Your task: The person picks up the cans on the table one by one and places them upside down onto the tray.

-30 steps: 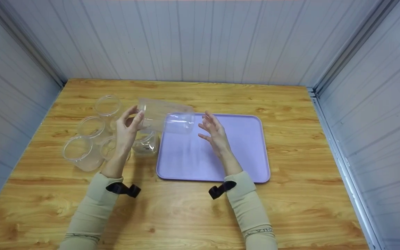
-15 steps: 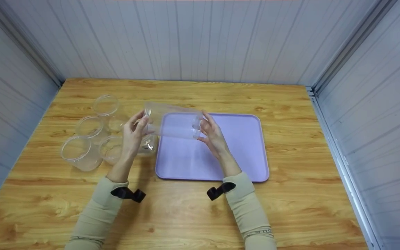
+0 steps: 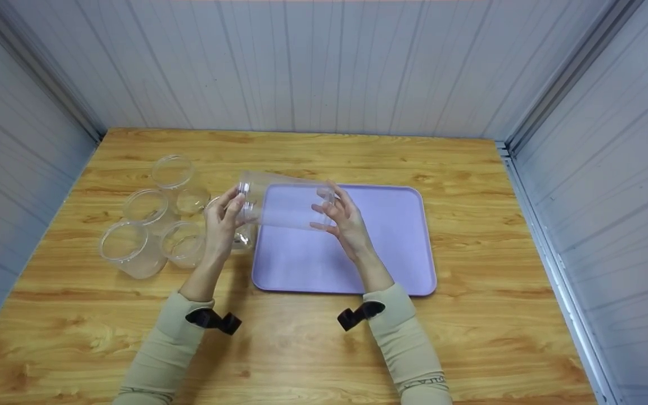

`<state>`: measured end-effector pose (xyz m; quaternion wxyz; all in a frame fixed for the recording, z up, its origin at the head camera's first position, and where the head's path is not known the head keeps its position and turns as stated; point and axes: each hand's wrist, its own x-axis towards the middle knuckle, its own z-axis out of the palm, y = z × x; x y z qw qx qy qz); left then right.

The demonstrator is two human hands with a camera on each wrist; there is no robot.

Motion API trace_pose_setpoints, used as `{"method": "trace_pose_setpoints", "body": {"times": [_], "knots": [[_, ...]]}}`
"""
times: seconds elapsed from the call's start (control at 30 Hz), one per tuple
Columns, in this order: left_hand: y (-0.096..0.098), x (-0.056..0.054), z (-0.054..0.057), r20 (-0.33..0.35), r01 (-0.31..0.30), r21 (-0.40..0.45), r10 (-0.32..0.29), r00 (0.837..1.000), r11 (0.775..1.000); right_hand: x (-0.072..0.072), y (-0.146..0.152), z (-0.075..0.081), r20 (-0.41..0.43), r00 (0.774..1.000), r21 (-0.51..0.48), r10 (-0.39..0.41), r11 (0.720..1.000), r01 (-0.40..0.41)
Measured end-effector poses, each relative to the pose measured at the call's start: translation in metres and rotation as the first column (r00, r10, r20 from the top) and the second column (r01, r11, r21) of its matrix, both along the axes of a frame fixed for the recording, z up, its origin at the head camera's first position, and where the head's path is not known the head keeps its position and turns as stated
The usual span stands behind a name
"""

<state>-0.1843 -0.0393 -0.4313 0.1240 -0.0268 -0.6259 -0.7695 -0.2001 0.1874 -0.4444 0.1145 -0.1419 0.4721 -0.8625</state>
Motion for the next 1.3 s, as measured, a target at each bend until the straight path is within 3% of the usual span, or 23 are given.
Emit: {"method": "trace_pose_setpoints", "body": {"times": [0.33, 0.57, 0.73, 0.83, 1.0, 1.1, 1.17, 1.3], "knots": [[0.003, -0.004, -0.004, 0.012, 0.023, -0.023, -0.022, 1.000, 0.999, 0.004, -0.002, 0.007, 0.002, 0.996, 0.067, -0.090, 0.994, 0.090], [0.000, -0.003, -0.002, 0.006, 0.029, -0.179, -0.029, 1.000, 0.983, 0.006, 0.001, 0.016, -0.029, 0.983, 0.137, -0.183, 0.973, 0.186], [-0.003, 0.008, 0.014, -0.016, 0.027, -0.212, -0.031, 0.999, 0.977, 0.005, 0.007, 0.023, -0.086, 0.975, 0.198, -0.203, 0.956, 0.216], [-0.004, 0.013, 0.023, -0.031, -0.005, -0.219, -0.002, 1.000, 0.976, 0.003, 0.011, 0.027, -0.093, 0.971, 0.238, -0.219, 0.942, 0.235], [-0.010, 0.004, 0.010, -0.055, -0.052, -0.234, 0.040, 0.998, 0.971, 0.001, 0.018, 0.034, -0.097, 0.959, 0.341, -0.265, 0.897, 0.282], [-0.014, -0.004, -0.002, -0.065, -0.053, -0.247, 0.038, 0.997, 0.968, -0.001, 0.021, 0.040, -0.099, 0.956, 0.409, -0.277, 0.864, 0.293], [-0.016, -0.007, -0.005, -0.073, -0.060, -0.274, 0.041, 0.996, 0.960, -0.002, 0.023, 0.045, -0.102, 0.956, 0.443, -0.275, 0.848, 0.291], [-0.021, -0.011, -0.006, -0.067, -0.071, -0.362, 0.049, 0.996, 0.929, -0.006, 0.027, 0.054, -0.126, 0.953, 0.560, -0.276, 0.773, 0.298]]}}
